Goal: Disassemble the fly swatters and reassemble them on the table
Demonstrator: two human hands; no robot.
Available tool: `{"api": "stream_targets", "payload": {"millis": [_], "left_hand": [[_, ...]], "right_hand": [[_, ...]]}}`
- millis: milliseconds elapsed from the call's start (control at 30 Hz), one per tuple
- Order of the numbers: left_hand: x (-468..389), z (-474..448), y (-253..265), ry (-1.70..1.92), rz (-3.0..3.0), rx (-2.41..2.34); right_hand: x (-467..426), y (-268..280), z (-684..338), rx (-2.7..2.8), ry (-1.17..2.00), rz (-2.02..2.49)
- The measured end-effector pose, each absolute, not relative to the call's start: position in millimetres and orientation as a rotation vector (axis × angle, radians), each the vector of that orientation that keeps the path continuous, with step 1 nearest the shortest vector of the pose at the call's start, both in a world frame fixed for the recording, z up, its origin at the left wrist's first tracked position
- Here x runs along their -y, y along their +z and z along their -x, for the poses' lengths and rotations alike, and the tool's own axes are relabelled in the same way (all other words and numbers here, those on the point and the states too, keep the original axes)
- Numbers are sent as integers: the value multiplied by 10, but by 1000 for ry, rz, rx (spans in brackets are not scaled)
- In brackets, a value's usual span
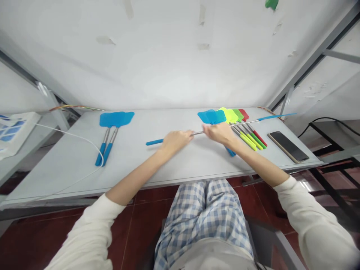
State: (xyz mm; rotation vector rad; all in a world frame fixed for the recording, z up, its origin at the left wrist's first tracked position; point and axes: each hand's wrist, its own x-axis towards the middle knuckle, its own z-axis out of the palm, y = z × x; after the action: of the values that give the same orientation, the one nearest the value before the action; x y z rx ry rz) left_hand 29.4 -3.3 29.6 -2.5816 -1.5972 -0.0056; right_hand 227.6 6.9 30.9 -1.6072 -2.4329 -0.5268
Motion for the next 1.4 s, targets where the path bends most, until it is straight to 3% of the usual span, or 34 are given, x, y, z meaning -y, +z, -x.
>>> {"api": "stream_targets", "payload": {"millis": [133, 267, 433, 567, 800, 967, 1067, 1133, 1233, 1400], "left_hand": [[91, -470, 323, -9, 2636, 1584], [16, -138, 357, 42, 2571, 1681], [-56, 146, 437, 107, 2454, 1738], [2, -80, 417, 48, 2557, 1685], [186, -282, 348, 53, 2639, 1686], [-10, 133, 415, -60, 2584, 1753], [-150, 525, 499, -84, 2550, 1821], [-194, 746, 550, -69, 2579, 1809], [-187, 893, 591, -11, 2638, 1762], [-93, 539, 519, -45, 2675, 1713]], "right_hand": [[23, 333, -1980, 2586, -441, 1539], [-133, 459, -2371, 2644, -561, 1348], [-350, 538, -2730, 2585, -651, 1609], [-249, 412, -2395, 2425, -536, 1762], [-59, 198, -1875, 2475, -412, 1559], [129, 555, -2246, 2424, -608, 1220], [280, 847, -2762, 2065, -629, 1316], [264, 920, -3089, 1894, -500, 1359], [68, 802, -3333, 1902, -9, 1311], [-59, 502, -2879, 1785, 604, 1256]]}}
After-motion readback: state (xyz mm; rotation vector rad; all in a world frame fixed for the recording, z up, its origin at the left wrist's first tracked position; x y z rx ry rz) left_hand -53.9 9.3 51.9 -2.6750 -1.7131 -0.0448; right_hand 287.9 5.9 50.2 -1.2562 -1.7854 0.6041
